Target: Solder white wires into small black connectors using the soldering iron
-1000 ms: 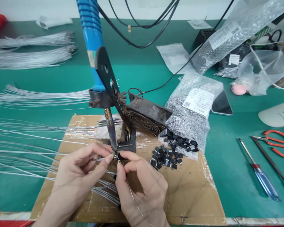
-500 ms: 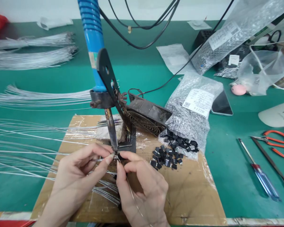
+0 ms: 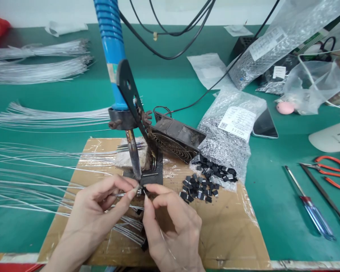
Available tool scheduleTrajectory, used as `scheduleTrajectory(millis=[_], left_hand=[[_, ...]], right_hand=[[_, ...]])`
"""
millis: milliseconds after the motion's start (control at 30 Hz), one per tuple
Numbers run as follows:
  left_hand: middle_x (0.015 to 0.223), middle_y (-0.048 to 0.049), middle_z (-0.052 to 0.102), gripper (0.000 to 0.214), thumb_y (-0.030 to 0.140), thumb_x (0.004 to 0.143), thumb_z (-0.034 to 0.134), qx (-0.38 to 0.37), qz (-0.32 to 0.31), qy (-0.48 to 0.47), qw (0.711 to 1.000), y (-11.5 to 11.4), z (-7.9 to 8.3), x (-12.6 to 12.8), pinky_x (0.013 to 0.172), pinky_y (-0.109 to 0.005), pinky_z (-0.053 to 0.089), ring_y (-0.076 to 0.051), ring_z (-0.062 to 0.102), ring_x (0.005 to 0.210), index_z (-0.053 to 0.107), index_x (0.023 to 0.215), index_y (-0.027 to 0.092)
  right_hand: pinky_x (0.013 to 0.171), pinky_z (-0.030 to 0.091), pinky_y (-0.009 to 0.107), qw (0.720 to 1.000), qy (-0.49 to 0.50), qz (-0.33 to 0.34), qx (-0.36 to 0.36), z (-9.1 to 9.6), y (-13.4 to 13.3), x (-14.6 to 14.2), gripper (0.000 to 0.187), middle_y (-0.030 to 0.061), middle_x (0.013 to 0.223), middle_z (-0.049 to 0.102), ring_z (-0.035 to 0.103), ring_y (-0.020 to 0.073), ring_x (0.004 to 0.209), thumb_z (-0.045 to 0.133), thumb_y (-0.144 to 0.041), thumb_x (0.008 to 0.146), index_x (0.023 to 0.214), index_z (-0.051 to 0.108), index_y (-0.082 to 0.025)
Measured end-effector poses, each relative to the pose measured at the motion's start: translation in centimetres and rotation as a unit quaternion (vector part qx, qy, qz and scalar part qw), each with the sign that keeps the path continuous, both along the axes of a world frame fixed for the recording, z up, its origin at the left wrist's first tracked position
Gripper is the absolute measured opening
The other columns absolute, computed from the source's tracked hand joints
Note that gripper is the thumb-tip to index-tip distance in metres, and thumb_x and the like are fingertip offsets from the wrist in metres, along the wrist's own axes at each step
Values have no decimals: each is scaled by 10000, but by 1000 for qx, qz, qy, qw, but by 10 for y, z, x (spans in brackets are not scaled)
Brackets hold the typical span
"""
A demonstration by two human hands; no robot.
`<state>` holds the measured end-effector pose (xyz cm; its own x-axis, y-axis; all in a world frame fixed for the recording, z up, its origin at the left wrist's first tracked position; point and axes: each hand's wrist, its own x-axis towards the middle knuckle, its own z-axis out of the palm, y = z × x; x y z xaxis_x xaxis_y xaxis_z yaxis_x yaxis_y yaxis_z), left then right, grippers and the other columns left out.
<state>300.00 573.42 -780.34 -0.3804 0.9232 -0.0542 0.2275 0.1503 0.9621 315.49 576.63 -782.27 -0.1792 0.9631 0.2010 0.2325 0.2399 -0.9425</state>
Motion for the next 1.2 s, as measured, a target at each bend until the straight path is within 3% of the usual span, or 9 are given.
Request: scheduleTrajectory(millis=[167, 300, 433, 500, 600, 733, 800, 933, 1200], left_hand=[[877, 24, 760, 140, 161, 929, 646, -32, -46, 160, 986, -22, -13, -3, 491, -241, 419, -109, 547, 568, 677, 820, 243], [915, 2, 735, 172, 79, 951, 633, 36, -93, 213, 972, -39, -20, -3, 756, -295, 548, -144, 656, 800, 691, 948, 241], [1091, -54, 719, 303, -6, 935, 647, 115, -84, 306, 941, -51, -19, -14, 973, -316, 531, -175, 641, 1085, 700, 1146, 205], [1148, -81, 714, 344, -27, 941, 642, 128, -88, 388, 909, -55, -18, -32, 995, -344, 516, -186, 640, 1091, 674, 1224, 166], [1206, -144, 722, 356, -19, 948, 648, 94, -107, 557, 818, -54, -17, -73, 990, -455, 500, -259, 650, 1085, 649, 1282, 105], [1339, -254, 681, 401, 9, 977, 556, 64, -200, 702, 681, -41, -21, -122, 862, -515, 516, -382, 627, 1107, 601, 1375, 0], [1322, -249, 695, 364, 19, 998, 496, 66, -244, 720, 646, -33, -23, -135, 865, -519, 512, -376, 630, 1084, 632, 1335, -3], [1180, -202, 743, 293, 56, 1026, 461, 52, -283, 708, 645, -28, -24, -142, 883, -500, 517, -327, 653, 1009, 708, 1184, 66], [1251, -197, 718, 241, 80, 1039, 473, 35, -281, 670, 687, -40, -29, -148, 946, -504, 497, -319, 658, 1087, 665, 1184, 96]], right_hand=[[573, 516, 175, 989, 14, -134, -63, -10, 7, 29, 131, -42, 646, 652, 630, 99, 577, 685, -327, 987, 900, 679, -230], [620, 628, 305, 973, 151, -118, -126, -24, 18, 68, 426, 84, 820, 757, 725, 199, 664, 566, -526, 1007, 984, 817, -181], [379, 548, 296, 961, 137, -132, -200, -39, 25, 93, 628, 115, 755, 748, 660, 202, 519, 454, -666, 998, 939, 848, -180], [340, 525, 291, 966, 122, -110, -201, -47, 27, 99, 642, 103, 714, 723, 641, 197, 488, 456, -694, 985, 944, 850, -189], [379, 565, 308, 974, 120, -49, -187, -58, 28, 101, 649, 101, 754, 718, 667, 204, 541, 447, -711, 989, 1004, 852, -204], [461, 604, 299, 981, 100, -44, -162, -60, 24, 95, 567, 105, 843, 726, 693, 195, 612, 442, -607, 1045, 1067, 841, -206], [474, 604, 288, 983, 94, -50, -149, -57, 22, 92, 557, 106, 839, 729, 692, 187, 607, 449, -590, 1051, 1044, 841, -194], [472, 594, 283, 985, 87, -56, -139, -51, 20, 86, 565, 111, 799, 733, 687, 187, 594, 473, -593, 1047, 1005, 831, -158], [525, 567, 247, 983, 1, -125, -133, -39, 16, 74, 596, 91, 735, 752, 678, 155, 572, 525, -644, 1013, 886, 818, -141]])
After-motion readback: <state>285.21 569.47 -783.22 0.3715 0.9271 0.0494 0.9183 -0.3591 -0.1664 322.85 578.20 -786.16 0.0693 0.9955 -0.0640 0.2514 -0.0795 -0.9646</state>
